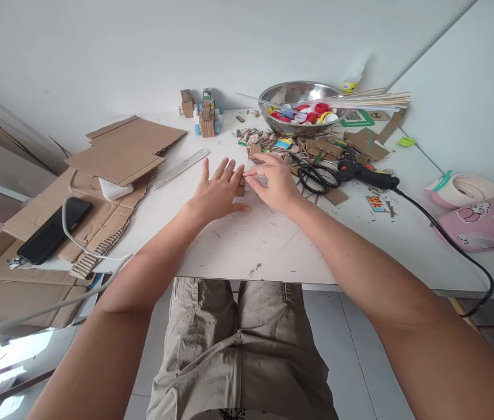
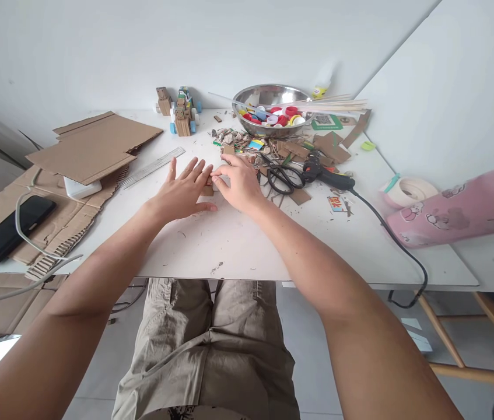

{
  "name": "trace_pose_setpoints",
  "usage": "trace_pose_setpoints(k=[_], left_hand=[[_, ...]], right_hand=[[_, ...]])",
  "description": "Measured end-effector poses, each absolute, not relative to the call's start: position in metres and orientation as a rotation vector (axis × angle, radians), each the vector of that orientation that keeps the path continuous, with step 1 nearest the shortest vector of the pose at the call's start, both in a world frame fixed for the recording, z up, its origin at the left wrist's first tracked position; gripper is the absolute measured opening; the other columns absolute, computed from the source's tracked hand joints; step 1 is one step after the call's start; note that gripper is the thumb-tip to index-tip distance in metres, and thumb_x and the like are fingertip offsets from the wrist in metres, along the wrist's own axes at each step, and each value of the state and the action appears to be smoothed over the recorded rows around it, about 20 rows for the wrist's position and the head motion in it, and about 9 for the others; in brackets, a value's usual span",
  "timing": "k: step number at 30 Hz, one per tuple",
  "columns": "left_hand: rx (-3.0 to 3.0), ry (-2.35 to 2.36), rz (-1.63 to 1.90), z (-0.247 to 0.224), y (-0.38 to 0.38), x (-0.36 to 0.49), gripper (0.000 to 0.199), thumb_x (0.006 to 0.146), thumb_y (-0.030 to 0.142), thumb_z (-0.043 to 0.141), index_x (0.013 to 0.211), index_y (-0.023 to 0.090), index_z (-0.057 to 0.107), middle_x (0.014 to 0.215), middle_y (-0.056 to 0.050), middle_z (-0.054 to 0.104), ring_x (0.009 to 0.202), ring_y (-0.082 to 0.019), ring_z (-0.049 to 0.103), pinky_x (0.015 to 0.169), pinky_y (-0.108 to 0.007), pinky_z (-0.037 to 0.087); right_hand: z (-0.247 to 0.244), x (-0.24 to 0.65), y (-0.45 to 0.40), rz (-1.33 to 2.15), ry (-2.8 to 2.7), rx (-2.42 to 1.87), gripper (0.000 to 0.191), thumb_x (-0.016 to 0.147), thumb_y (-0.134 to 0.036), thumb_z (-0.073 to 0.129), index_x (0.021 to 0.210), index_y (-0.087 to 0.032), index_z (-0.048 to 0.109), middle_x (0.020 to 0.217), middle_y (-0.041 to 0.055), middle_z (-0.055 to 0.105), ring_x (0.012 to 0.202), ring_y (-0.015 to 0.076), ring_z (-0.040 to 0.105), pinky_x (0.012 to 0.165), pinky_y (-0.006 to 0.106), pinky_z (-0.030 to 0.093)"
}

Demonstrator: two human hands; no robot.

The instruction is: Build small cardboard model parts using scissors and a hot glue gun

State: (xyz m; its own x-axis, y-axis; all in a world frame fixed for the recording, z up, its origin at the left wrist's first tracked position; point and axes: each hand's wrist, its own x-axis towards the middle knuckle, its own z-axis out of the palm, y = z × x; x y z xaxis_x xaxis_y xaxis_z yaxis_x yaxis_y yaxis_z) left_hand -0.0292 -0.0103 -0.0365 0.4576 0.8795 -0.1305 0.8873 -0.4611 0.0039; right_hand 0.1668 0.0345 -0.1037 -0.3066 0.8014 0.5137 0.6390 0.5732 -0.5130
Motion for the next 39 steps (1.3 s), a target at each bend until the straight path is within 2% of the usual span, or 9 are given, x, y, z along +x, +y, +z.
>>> trace_pose_setpoints(k=[4,10,15,21,28,33,39], left_hand=[[2.624,1.575,-0.162,-0.040,-0.007,-0.032,0.099,0.108,0.067,0.058,0.185,0.018,0.021,0.193,-0.020,0.022,0.181,-0.045,0.015,0.143,-0.079,0.005],[2.611,1.587,-0.205,-0.038,-0.007,-0.030,0.107,0.105,0.070,0.063,0.185,0.016,0.018,0.193,-0.023,0.019,0.181,-0.047,0.013,0.142,-0.080,0.005],[2.610,1.578,-0.180,-0.040,-0.006,-0.031,0.108,0.104,0.074,0.063,0.185,0.018,0.019,0.193,-0.021,0.020,0.181,-0.047,0.013,0.143,-0.079,0.005],[2.585,1.558,-0.214,-0.043,-0.003,-0.033,0.115,0.102,0.075,0.065,0.186,0.016,0.014,0.194,-0.022,0.015,0.181,-0.049,0.010,0.143,-0.078,0.006],[2.600,1.528,-0.164,-0.049,0.001,-0.036,0.120,0.099,0.082,0.062,0.186,0.016,0.014,0.194,-0.022,0.016,0.181,-0.049,0.010,0.143,-0.077,0.006],[2.579,1.531,-0.144,-0.045,0.000,-0.034,0.118,0.099,0.084,0.060,0.186,0.017,0.017,0.194,-0.021,0.019,0.182,-0.048,0.011,0.143,-0.077,0.003],[2.593,1.544,-0.168,-0.044,-0.001,-0.034,0.112,0.102,0.078,0.062,0.186,0.018,0.018,0.193,-0.021,0.021,0.181,-0.049,0.011,0.143,-0.079,0.005]], right_hand=[[-0.101,0.165,0.033,0.307,-2.038,-1.175,0.018,0.102,-0.038,0.071,0.099,-0.029,0.086,0.150,0.0126,0.078,0.147,0.0426,0.068,0.125,0.071,0.051],[-0.096,0.162,0.032,0.482,-1.985,-1.102,0.004,0.094,-0.030,0.080,0.097,-0.028,0.081,0.119,0.0082,0.085,0.126,0.0386,0.076,0.117,0.063,0.055],[-0.098,0.161,0.034,0.571,-1.916,-1.064,0.010,0.089,-0.032,0.087,0.091,-0.027,0.078,0.112,0.0062,0.084,0.119,0.0363,0.077,0.113,0.058,0.056],[-0.102,0.163,0.036,0.572,-1.911,-1.070,0.014,0.089,-0.035,0.089,0.094,-0.028,0.077,0.114,0.0061,0.084,0.122,0.0363,0.076,0.115,0.058,0.056],[-0.100,0.172,0.039,0.352,-1.983,-1.108,0.008,0.088,-0.026,0.086,0.092,-0.029,0.080,0.143,0.0117,0.078,0.143,0.0428,0.068,0.125,0.069,0.049],[-0.097,0.171,0.033,0.234,-1.998,-1.062,0.010,0.096,-0.024,0.074,0.092,-0.030,0.081,0.139,0.0112,0.080,0.137,0.0404,0.071,0.123,0.069,0.053],[-0.098,0.165,0.030,0.274,-2.036,-1.051,0.010,0.091,-0.022,0.076,0.089,-0.030,0.082,0.140,0.0093,0.080,0.137,0.0403,0.072,0.124,0.070,0.053]])
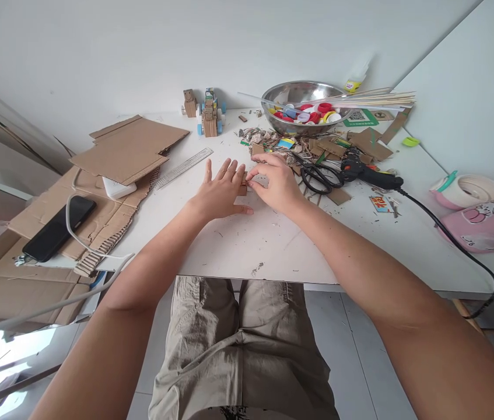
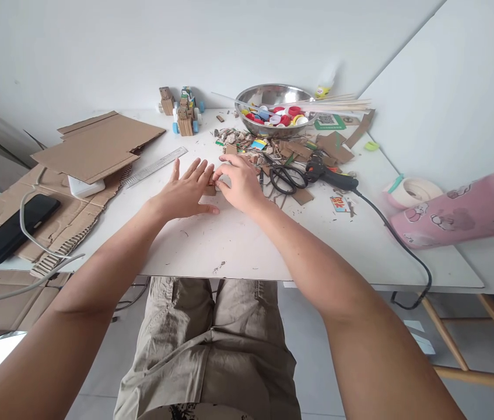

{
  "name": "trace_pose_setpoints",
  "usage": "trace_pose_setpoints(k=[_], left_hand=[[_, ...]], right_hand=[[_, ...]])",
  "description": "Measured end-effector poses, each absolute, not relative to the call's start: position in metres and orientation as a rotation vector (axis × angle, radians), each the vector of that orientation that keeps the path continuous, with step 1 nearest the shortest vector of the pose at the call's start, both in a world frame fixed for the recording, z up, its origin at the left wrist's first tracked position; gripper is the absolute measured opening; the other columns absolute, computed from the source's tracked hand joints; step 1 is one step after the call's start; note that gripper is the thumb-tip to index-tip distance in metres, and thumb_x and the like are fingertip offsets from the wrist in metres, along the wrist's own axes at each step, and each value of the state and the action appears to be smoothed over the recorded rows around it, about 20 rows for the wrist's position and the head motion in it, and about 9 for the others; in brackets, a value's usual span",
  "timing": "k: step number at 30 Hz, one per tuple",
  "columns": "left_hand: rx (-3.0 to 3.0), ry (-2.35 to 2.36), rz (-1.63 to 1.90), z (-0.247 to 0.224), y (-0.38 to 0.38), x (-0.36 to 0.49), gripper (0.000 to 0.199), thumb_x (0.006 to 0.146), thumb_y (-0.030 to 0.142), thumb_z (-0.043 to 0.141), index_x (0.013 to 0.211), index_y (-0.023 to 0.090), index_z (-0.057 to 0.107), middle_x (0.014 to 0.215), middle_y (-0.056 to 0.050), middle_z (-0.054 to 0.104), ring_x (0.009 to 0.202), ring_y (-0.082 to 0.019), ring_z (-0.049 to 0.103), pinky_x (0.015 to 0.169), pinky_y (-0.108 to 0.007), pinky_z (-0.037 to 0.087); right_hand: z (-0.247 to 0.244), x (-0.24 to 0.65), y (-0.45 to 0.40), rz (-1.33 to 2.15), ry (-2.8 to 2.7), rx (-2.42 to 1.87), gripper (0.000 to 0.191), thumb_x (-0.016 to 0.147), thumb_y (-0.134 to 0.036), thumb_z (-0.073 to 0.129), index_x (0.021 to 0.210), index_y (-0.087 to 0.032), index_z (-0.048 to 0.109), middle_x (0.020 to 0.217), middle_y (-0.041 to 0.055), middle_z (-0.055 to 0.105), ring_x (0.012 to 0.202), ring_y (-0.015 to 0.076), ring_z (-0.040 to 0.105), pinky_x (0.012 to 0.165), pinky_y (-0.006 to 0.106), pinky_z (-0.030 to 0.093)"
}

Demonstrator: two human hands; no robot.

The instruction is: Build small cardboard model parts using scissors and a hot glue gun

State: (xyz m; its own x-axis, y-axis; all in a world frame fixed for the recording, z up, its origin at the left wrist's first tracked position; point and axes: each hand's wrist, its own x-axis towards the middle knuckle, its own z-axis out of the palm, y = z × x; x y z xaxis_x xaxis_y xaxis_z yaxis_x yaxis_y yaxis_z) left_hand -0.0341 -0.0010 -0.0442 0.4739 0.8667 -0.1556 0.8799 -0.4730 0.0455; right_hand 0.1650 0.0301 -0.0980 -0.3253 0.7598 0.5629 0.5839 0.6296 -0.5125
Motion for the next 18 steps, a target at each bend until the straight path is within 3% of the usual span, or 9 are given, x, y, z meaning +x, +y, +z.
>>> trace_pose_setpoints(k=[9,15,18], left_hand=[[2.571,1.555,-0.164,-0.042,-0.002,-0.032,0.111,0.103,0.076,0.061,0.185,0.016,0.018,0.193,-0.021,0.019,0.182,-0.046,0.012,0.143,-0.077,0.003],[2.593,1.519,-0.007,-0.039,0.002,-0.038,0.097,0.107,0.059,0.059,0.186,0.019,0.018,0.190,-0.018,0.034,0.181,-0.042,0.019,0.142,-0.079,-0.001],[2.606,1.507,0.032,-0.039,0.004,-0.039,0.093,0.108,0.055,0.056,0.186,0.020,0.019,0.190,-0.017,0.033,0.181,-0.042,0.021,0.143,-0.079,0.000]], right_hand=[[-0.093,0.169,0.031,0.311,-2.001,-1.091,0.011,0.093,-0.029,0.074,0.098,-0.029,0.084,0.140,0.0107,0.079,0.139,0.0393,0.071,0.124,0.067,0.053],[-0.096,0.174,0.036,0.328,-2.020,-1.126,0.021,0.092,-0.028,0.073,0.112,-0.028,0.080,0.130,0.0114,0.081,0.135,0.0394,0.070,0.122,0.063,0.053],[-0.099,0.175,0.038,0.325,-2.017,-1.133,0.022,0.092,-0.028,0.073,0.113,-0.028,0.077,0.129,0.0118,0.081,0.132,0.0394,0.070,0.120,0.061,0.054]])
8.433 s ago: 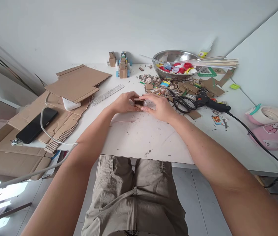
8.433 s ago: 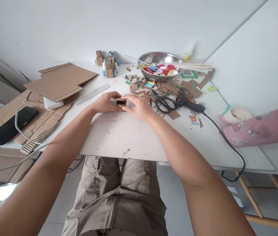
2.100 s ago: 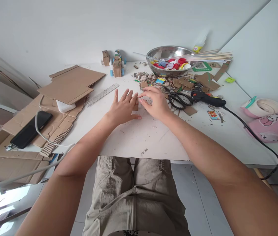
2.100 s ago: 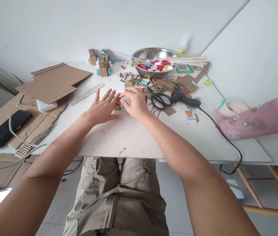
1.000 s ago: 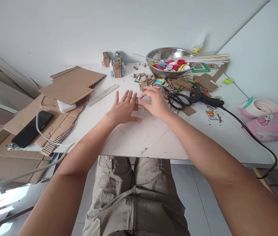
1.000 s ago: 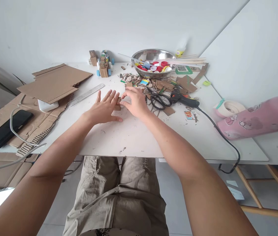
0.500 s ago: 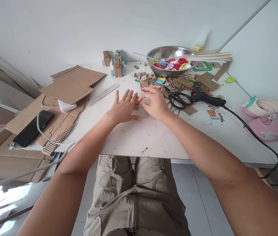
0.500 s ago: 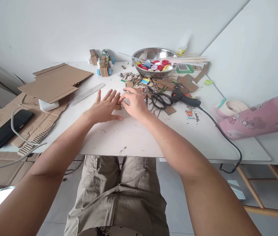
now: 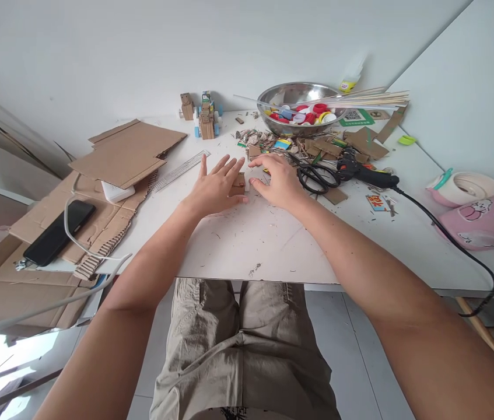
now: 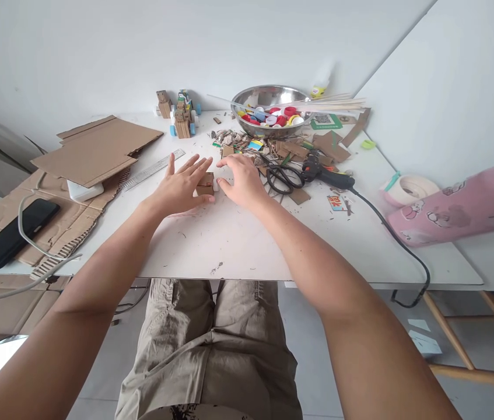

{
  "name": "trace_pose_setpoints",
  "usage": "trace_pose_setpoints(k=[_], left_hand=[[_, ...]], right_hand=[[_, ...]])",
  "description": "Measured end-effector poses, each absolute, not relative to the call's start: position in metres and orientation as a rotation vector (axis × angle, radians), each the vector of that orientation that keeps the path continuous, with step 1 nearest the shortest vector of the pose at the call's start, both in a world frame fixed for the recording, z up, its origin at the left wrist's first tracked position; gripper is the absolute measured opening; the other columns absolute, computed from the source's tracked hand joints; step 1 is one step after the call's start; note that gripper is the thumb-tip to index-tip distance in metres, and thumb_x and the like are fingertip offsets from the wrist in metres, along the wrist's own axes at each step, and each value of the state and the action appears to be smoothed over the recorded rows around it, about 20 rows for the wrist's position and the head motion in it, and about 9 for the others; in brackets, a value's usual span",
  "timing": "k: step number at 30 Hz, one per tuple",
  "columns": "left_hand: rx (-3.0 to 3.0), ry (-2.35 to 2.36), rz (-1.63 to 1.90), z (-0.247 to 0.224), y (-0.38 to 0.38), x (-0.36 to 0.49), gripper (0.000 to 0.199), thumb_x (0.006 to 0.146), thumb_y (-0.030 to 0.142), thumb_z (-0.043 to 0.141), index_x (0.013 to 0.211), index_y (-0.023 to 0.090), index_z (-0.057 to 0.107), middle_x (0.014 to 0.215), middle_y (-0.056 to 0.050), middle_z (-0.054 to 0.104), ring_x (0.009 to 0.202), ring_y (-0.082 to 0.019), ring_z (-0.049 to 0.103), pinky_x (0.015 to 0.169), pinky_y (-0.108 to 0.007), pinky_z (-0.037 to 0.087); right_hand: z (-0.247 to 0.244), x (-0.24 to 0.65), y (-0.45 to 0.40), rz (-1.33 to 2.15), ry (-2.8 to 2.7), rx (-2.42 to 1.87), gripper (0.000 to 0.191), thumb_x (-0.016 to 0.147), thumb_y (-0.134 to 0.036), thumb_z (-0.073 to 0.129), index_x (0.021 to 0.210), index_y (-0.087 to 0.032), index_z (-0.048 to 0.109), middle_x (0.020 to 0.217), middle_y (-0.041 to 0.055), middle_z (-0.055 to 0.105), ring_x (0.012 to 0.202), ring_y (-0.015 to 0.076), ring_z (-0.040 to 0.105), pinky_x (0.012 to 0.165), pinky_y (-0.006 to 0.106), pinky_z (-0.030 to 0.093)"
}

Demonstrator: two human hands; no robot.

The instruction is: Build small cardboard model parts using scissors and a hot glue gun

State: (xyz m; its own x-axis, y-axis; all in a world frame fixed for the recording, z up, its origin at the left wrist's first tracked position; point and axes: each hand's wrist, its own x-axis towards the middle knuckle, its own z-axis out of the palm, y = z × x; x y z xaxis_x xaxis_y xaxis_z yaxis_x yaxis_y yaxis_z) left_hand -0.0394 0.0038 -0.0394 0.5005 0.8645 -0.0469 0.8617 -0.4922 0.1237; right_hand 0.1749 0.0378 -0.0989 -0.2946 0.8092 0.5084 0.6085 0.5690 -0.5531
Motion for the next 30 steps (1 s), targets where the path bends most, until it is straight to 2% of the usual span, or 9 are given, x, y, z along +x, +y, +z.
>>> trace_pose_setpoints(k=[4,7,12,14,16,20,22,24,30], left_hand=[[2.603,1.530,-0.026,-0.048,0.006,-0.040,0.084,0.110,0.046,0.049,0.185,0.021,0.022,0.192,-0.016,0.031,0.181,-0.041,0.022,0.144,-0.078,0.005],[2.628,1.503,0.045,-0.055,0.008,-0.041,0.080,0.110,0.038,0.046,0.184,0.019,0.025,0.185,-0.020,0.043,0.179,-0.042,0.028,0.142,-0.081,0.006],[2.532,1.486,0.178,-0.060,0.015,-0.043,0.076,0.107,0.032,0.053,0.180,0.018,0.037,0.167,-0.022,0.063,0.164,-0.038,0.053,0.143,-0.077,0.010],[2.439,1.472,0.284,-0.060,0.022,-0.045,0.076,0.104,0.033,0.058,0.176,0.016,0.043,0.161,-0.021,0.068,0.158,-0.037,0.059,0.144,-0.073,0.016],[2.294,1.420,0.480,-0.062,0.030,-0.048,0.075,0.100,0.036,0.065,0.170,0.014,0.051,0.151,-0.018,0.074,0.151,-0.035,0.064,0.141,-0.065,0.030],[1.826,1.225,0.904,-0.067,0.040,-0.052,0.061,0.095,0.050,0.073,0.146,0.018,0.069,0.124,-0.011,0.082,0.128,-0.031,0.074,0.112,-0.045,0.061],[1.639,1.149,0.991,-0.070,0.039,-0.050,0.052,0.095,0.057,0.073,0.132,0.020,0.072,0.117,-0.010,0.082,0.118,-0.030,0.076,0.097,-0.041,0.064],[1.534,1.101,1.025,-0.072,0.036,-0.044,0.047,0.095,0.061,0.073,0.121,0.021,0.071,0.115,-0.010,0.081,0.115,-0.029,0.076,0.092,-0.040,0.065],[1.434,0.951,1.067,-0.074,0.025,-0.028,0.047,0.095,0.058,0.075,0.124,0.022,0.065,0.134,-0.013,0.081,0.136,-0.031,0.074,0.113,-0.046,0.061]], right_hand=[[-0.104,0.175,0.040,0.334,-2.015,-1.143,0.023,0.092,-0.030,0.075,0.115,-0.029,0.075,0.130,0.0124,0.081,0.130,0.0399,0.072,0.118,0.061,0.056],[-0.107,0.176,0.042,0.359,-2.009,-1.143,0.025,0.093,-0.033,0.075,0.118,-0.030,0.074,0.131,0.0116,0.081,0.130,0.0393,0.072,0.117,0.061,0.058],[-0.108,0.179,0.042,0.500,-1.972,-1.108,0.028,0.101,-0.042,0.071,0.125,-0.030,0.072,0.130,0.0123,0.082,0.127,0.0358,0.075,0.114,0.057,0.061],[-0.107,0.180,0.043,0.573,-1.926,-1.096,0.030,0.102,-0.047,0.069,0.127,-0.030,0.071,0.130,0.0129,0.081,0.129,0.0355,0.075,0.113,0.057,0.062],[-0.107,0.179,0.045,0.646,-1.857,-1.094,0.036,0.100,-0.050,0.072,0.128,-0.028,0.069,0.132,0.0141,0.080,0.130,0.0355,0.076,0.112,0.057,0.063],[-0.108,0.172,0.046,0.857,-1.734,-1.037,0.053,0.090,-0.055,0.084,0.131,-0.027,0.064,0.132,0.0142,0.078,0.122,0.0333,0.079,0.108,0.057,0.067],[-0.109,0.166,0.042,0.946,-1.701,-0.993,0.055,0.087,-0.059,0.088,0.126,-0.029,0.063,0.125,0.0110,0.079,0.118,0.0321,0.081,0.103,0.055,0.070],[-0.108,0.159,0.036,0.958,-1.688,-0.960,0.053,0.085,-0.059,0.089,0.121,-0.031,0.062,0.119,0.0083,0.080,0.113,0.0309,0.082,0.101,0.054,0.071],[-0.098,0.150,0.020,0.709,-1.754,-0.955,0.034,0.093,-0.049,0.082,0.112,-0.032,0.060,0.120,0.0079,0.081,0.113,0.0307,0.082,0.103,0.055,0.070]])
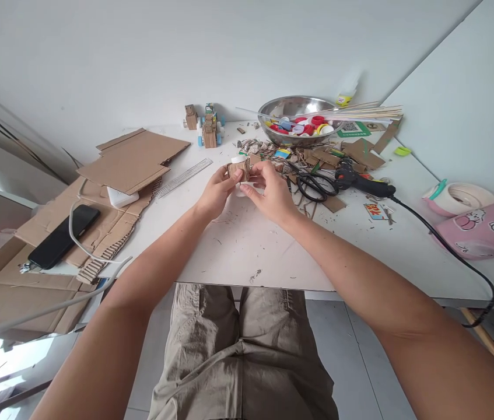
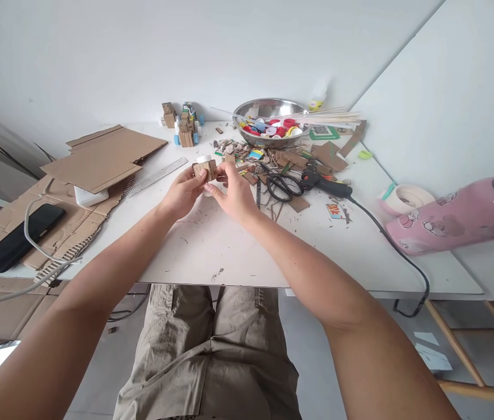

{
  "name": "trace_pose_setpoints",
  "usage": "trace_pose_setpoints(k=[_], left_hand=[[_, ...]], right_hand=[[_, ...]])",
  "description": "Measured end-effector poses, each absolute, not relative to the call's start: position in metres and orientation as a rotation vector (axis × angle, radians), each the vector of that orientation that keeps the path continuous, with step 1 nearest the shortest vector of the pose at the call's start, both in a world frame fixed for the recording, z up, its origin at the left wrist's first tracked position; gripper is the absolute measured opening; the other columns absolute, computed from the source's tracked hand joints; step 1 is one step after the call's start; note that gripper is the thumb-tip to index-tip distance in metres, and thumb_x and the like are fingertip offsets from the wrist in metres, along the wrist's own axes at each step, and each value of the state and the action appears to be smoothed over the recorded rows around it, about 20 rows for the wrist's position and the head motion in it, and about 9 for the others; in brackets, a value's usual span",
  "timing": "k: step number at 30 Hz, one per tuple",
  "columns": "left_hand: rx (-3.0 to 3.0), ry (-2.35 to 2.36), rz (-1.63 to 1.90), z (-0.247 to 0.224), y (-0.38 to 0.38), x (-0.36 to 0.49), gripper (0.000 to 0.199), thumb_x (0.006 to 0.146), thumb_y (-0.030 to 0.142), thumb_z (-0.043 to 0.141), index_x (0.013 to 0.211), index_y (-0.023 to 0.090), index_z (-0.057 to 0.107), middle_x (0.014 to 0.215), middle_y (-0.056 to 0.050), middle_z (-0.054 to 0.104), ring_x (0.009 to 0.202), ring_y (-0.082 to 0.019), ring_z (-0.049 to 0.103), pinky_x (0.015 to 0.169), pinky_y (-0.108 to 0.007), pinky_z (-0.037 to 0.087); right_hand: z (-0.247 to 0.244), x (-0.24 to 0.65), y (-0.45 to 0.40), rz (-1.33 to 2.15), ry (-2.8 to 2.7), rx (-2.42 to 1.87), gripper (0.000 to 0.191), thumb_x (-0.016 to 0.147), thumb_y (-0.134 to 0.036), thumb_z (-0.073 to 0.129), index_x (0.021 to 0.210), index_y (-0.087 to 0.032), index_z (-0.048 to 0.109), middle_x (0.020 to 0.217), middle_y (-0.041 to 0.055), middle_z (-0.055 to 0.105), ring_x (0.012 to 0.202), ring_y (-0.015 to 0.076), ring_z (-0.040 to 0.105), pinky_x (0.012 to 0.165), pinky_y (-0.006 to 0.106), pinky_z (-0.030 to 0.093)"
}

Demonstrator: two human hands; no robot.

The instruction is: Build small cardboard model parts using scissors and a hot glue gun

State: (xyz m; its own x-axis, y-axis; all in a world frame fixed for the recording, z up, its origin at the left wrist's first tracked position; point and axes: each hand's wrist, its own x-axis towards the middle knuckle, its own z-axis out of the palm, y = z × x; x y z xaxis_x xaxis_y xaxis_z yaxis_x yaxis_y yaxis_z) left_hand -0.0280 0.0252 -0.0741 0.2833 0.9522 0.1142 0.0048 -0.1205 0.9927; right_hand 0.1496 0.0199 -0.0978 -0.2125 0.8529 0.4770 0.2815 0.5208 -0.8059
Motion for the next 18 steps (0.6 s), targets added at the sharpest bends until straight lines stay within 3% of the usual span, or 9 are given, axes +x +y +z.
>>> trace_pose_setpoints(k=[7,11,13,18], left_hand=[[1.543,1.044,0.979,-0.074,0.031,-0.035,0.058,0.086,0.053,0.086,0.129,0.019,0.066,0.135,-0.014,0.082,0.137,-0.032,0.074,0.117,-0.046,0.058],[1.849,1.213,0.897,-0.070,0.037,-0.046,0.074,0.075,0.042,0.094,0.140,0.018,0.067,0.151,-0.019,0.076,0.151,-0.035,0.066,0.127,-0.050,0.052],[1.989,1.248,0.828,-0.068,0.038,-0.050,0.073,0.073,0.038,0.094,0.140,0.020,0.070,0.153,-0.017,0.076,0.150,-0.035,0.067,0.130,-0.050,0.048],[2.073,1.322,0.707,-0.068,0.037,-0.051,0.060,0.074,0.036,0.093,0.131,0.024,0.078,0.141,-0.009,0.083,0.138,-0.033,0.074,0.123,-0.046,0.055]], right_hand=[[-0.080,0.165,0.022,0.480,-1.886,-0.994,0.017,0.090,-0.031,0.073,0.104,-0.031,0.063,0.116,0.0055,0.082,0.112,0.0288,0.079,0.102,0.049,0.067],[-0.075,0.171,0.025,0.409,-2.055,-1.007,0.014,0.084,-0.022,0.072,0.094,-0.029,0.065,0.110,0.0070,0.082,0.111,0.0319,0.077,0.105,0.050,0.063],[-0.076,0.171,0.026,0.412,-2.109,-1.023,0.015,0.082,-0.020,0.071,0.093,-0.029,0.066,0.110,0.0070,0.083,0.112,0.0332,0.077,0.104,0.050,0.062],[-0.081,0.171,0.026,0.462,-2.147,-1.011,0.013,0.084,-0.023,0.072,0.095,-0.029,0.068,0.114,0.0071,0.084,0.110,0.0337,0.078,0.100,0.050,0.063]])
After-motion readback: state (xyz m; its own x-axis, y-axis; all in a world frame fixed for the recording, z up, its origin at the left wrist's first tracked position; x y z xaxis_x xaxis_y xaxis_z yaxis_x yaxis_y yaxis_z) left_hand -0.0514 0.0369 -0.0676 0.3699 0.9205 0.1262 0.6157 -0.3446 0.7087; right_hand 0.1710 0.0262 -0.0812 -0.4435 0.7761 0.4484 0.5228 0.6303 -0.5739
